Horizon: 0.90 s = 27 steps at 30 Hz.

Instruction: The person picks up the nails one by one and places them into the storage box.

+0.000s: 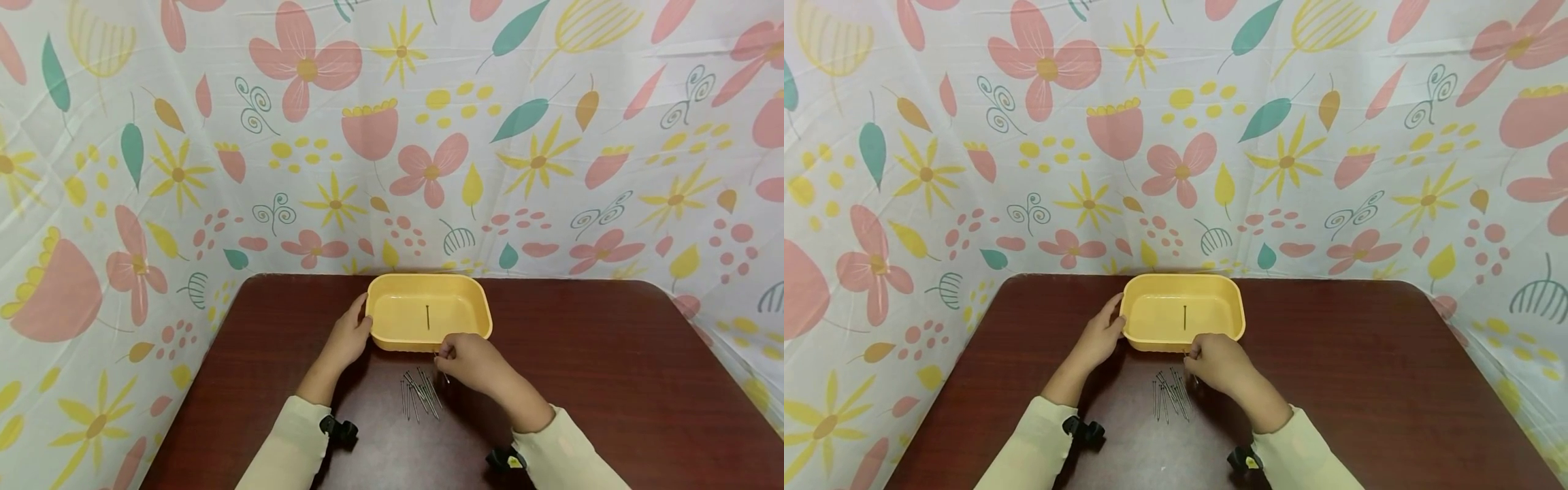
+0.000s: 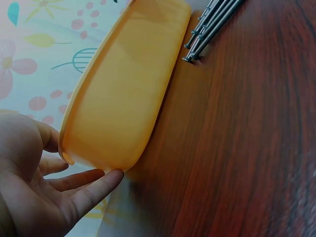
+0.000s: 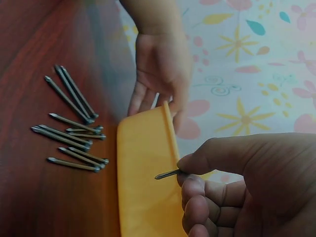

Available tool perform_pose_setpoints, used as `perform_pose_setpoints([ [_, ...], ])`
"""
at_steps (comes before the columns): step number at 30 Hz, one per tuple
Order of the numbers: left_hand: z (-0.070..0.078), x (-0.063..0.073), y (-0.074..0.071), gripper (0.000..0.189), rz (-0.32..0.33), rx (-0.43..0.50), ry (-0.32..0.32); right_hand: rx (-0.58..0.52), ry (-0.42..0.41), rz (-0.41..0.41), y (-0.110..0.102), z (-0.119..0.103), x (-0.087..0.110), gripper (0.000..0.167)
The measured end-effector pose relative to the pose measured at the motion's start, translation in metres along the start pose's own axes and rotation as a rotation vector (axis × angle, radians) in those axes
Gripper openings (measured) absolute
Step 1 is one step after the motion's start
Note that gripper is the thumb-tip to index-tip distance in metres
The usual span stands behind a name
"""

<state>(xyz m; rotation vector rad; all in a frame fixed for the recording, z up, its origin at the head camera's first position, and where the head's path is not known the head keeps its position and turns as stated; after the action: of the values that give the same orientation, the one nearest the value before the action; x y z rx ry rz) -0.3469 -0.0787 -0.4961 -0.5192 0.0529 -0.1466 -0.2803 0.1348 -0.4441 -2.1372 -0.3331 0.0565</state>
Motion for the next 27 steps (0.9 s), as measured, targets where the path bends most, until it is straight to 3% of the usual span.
perform_pose_setpoints([
  [11,0.000,0.000,0.000,0.058,0.001,0.007,0.005,0.011,-0.018,0.022,-0.013,-0.004,-0.011,0.018],
  [27,-0.003,-0.002,0.001,0.057,-0.002,-0.005,-0.008,0.020,0.065,0.094,-0.025,0.014,-0.043,0.015],
])
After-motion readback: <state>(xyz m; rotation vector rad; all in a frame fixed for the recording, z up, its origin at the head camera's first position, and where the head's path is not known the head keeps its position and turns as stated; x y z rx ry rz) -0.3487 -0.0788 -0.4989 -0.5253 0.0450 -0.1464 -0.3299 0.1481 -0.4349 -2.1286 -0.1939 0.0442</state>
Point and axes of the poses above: each hand's wrist, its own x-axis away from the middle knuckle, its own y-axis out of the palm, z = x × y, the point moved 10 cm from there along -x, towards the middle knuckle, and after that the axes turned 3 degrees about y, right-handed, at the moved point
